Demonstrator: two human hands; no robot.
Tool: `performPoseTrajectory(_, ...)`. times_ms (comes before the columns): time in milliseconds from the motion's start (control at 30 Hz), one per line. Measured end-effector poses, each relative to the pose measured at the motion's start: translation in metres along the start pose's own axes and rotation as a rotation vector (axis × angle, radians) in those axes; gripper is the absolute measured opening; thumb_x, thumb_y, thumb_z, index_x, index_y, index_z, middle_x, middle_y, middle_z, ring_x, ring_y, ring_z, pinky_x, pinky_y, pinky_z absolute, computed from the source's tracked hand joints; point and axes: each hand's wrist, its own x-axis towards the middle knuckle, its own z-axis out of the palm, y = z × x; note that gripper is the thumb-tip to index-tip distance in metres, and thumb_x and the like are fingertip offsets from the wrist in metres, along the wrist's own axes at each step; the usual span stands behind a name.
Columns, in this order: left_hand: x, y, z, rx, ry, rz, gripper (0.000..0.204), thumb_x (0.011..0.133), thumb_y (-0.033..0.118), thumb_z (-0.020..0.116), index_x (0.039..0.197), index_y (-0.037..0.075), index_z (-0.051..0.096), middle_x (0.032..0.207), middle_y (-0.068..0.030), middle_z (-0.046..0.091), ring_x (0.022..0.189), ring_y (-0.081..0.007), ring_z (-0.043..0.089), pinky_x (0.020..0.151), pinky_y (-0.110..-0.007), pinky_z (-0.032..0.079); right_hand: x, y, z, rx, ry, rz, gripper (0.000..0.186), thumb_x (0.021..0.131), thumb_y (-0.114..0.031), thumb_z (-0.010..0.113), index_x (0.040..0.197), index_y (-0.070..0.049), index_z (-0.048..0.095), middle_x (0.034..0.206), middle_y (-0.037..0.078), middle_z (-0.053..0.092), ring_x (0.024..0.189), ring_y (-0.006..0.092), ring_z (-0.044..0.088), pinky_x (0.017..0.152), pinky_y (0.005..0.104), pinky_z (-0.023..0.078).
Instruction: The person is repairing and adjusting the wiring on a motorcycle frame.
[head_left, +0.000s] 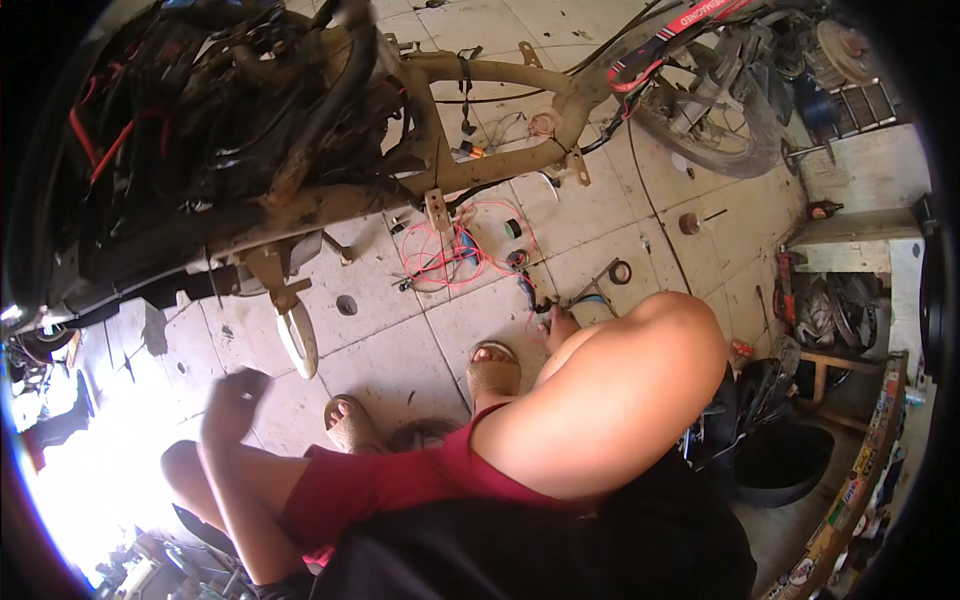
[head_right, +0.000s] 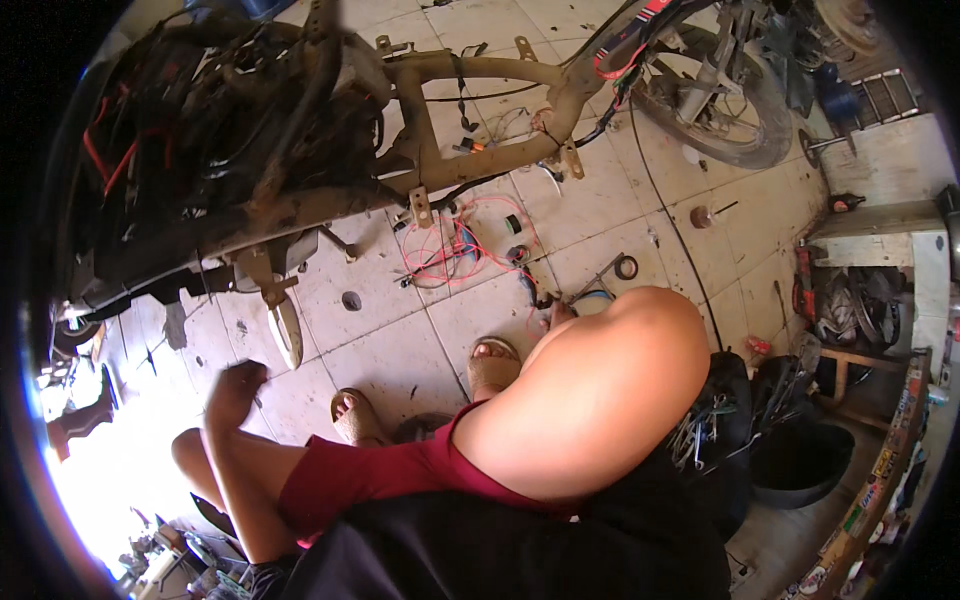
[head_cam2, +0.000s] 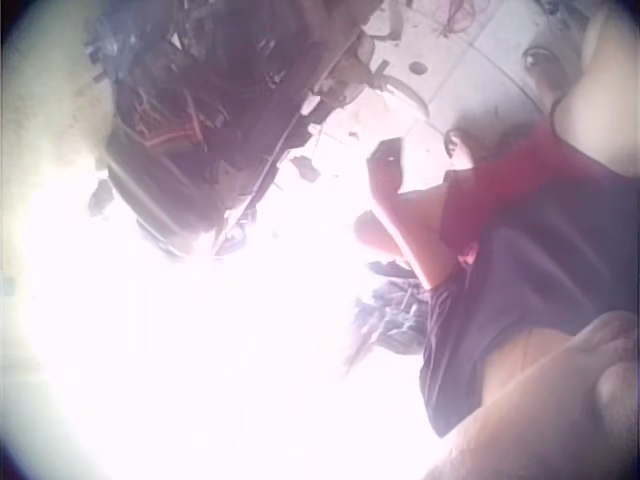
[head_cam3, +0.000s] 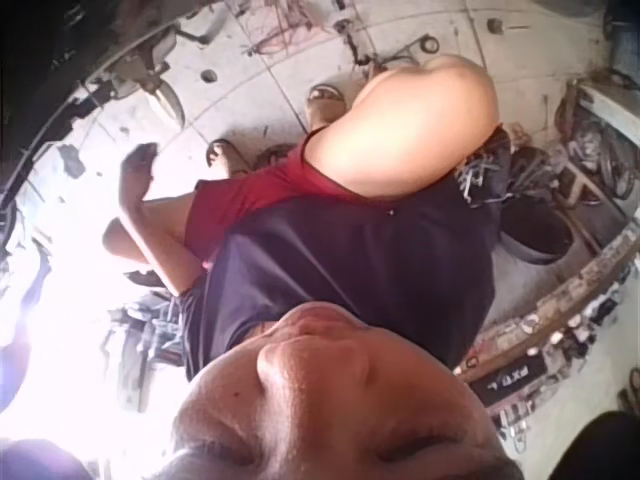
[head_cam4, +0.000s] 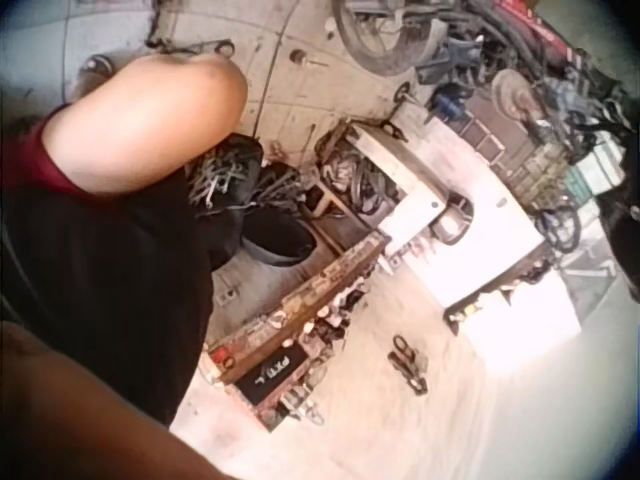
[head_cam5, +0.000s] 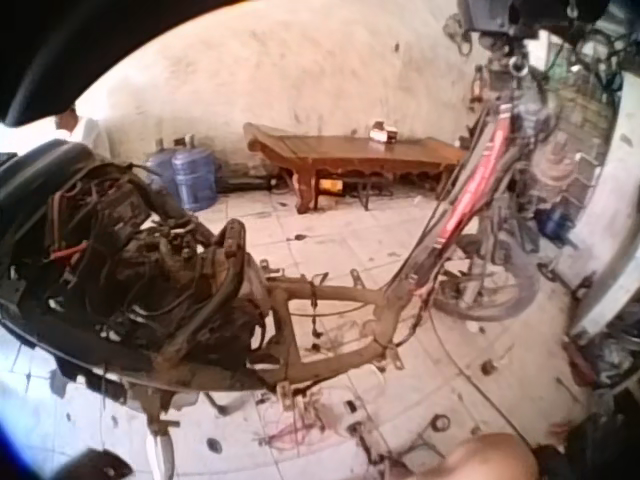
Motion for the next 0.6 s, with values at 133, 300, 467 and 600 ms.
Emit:
performPoseTrajectory(133,0.036,0.075,0.074,-0.084,-0.457,0.213,0.040,0.092,0.029,0.066,0.121,0.001,0.065,0.100,-0.0203,0.071,0.094,-0.0341,0.069,0.085,-0.043,0.054,-0.017,-0.039,-0.089,-0.206,0.276,0.222,0.038,0.081,-0.028,0.068,0.112,-0.006,0.068,0.109,0.011,0.069,0.102,0.0293,0.062,0.089,0.0457,0.048)
performPoseTrajectory(300,0.147,0.170,0.182,-0.007,0.052,0.489,0.067,0.087,0.039,0.073,0.140,0.004,0.050,0.138,-0.0261,0.052,0.128,-0.0411,0.048,0.102,-0.048,0.044,0.011,-0.031,-0.128,0.031,0.457,0.167,0.038,0.078,-0.025,0.066,0.110,-0.003,0.068,0.111,0.015,0.068,0.106,0.0349,0.062,0.097,0.0471,0.046)
performPoseTrajectory(467,0.245,0.190,0.272,-0.087,0.305,0.456,0.080,0.084,0.042,0.075,0.148,0.009,0.042,0.144,-0.0276,0.046,0.137,-0.0468,0.036,0.109,-0.055,0.036,0.048,0.034,0.144,0.575,-0.004,-0.283,0.029,0.085,-0.022,0.063,0.106,-0.001,0.062,0.108,0.018,0.058,0.096,0.0359,0.059,0.078,0.0472,0.051)
performPoseTrajectory(600,0.219,0.211,0.319,-0.139,0.010,0.588,0.077,0.084,0.041,0.074,0.146,0.008,0.043,0.142,-0.0272,0.048,0.134,-0.0464,0.040,0.108,-0.054,0.037,0.038,0.093,0.157,0.639,-0.245,-0.101,0.024,0.084,-0.021,0.065,0.099,-0.003,0.061,0.101,0.018,0.061,0.094,0.0379,0.061,0.079,0.0486,0.052)
